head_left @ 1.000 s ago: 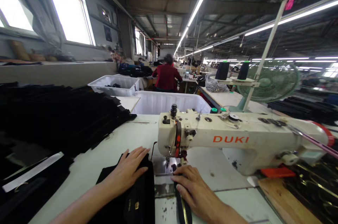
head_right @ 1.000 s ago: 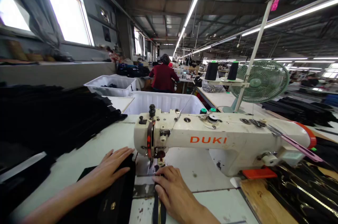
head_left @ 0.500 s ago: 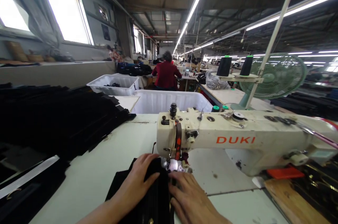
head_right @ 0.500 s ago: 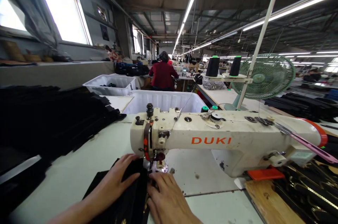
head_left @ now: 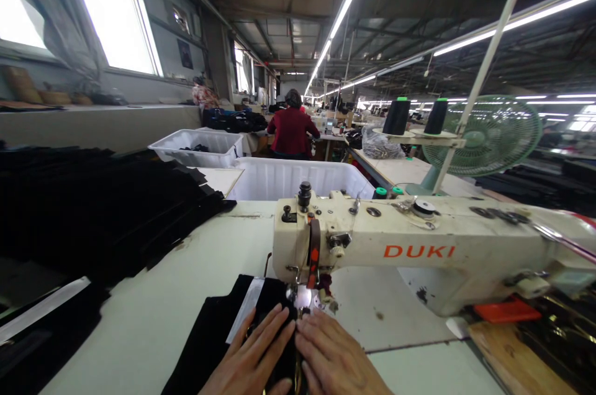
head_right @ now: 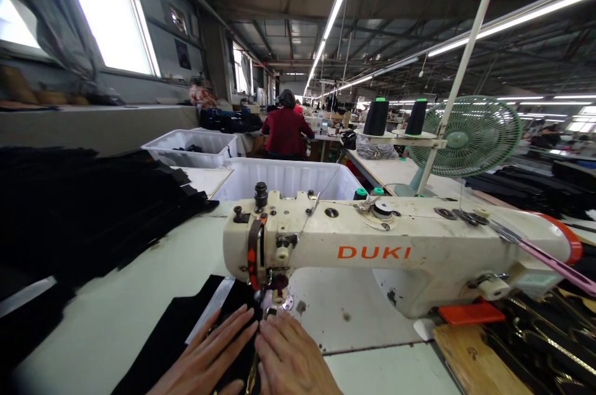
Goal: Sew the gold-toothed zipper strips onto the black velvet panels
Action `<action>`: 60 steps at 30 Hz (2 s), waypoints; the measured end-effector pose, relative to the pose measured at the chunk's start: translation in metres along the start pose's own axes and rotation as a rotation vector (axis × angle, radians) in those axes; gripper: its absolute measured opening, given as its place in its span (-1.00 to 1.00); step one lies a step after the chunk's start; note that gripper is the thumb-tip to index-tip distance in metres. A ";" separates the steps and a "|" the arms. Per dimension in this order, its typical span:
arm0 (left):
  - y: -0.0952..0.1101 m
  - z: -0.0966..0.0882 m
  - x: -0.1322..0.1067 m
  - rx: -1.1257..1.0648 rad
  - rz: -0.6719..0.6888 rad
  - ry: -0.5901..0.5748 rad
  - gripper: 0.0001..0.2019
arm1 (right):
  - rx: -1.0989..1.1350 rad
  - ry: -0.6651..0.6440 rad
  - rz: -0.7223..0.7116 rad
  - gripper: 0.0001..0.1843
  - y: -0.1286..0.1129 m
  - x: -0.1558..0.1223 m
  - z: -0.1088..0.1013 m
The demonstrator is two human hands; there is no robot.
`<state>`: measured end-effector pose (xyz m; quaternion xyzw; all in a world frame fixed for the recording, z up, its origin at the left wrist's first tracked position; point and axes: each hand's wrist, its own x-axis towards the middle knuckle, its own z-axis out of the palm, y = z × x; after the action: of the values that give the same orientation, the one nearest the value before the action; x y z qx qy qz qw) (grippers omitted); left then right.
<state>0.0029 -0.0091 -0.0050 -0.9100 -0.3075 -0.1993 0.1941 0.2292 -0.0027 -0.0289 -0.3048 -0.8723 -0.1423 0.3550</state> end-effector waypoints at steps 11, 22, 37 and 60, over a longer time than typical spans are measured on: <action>-0.008 0.005 0.001 -0.053 0.017 -0.056 -0.45 | -0.011 0.003 -0.061 -0.80 0.005 0.002 0.004; -0.015 0.003 0.006 -0.192 -0.050 -0.119 -0.41 | 0.044 -0.077 -0.028 -0.69 0.011 0.000 0.005; -0.017 -0.002 0.007 -0.264 -0.032 -0.090 -0.30 | 0.003 0.009 -0.054 -0.76 0.013 0.003 0.003; -0.016 0.019 0.005 -0.153 -0.026 -0.003 -0.34 | -0.091 0.137 -0.005 -0.76 0.009 0.005 0.025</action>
<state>0.0013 0.0143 -0.0151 -0.9184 -0.3037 -0.2233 0.1206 0.2189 0.0177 -0.0430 -0.3080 -0.8394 -0.2029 0.3992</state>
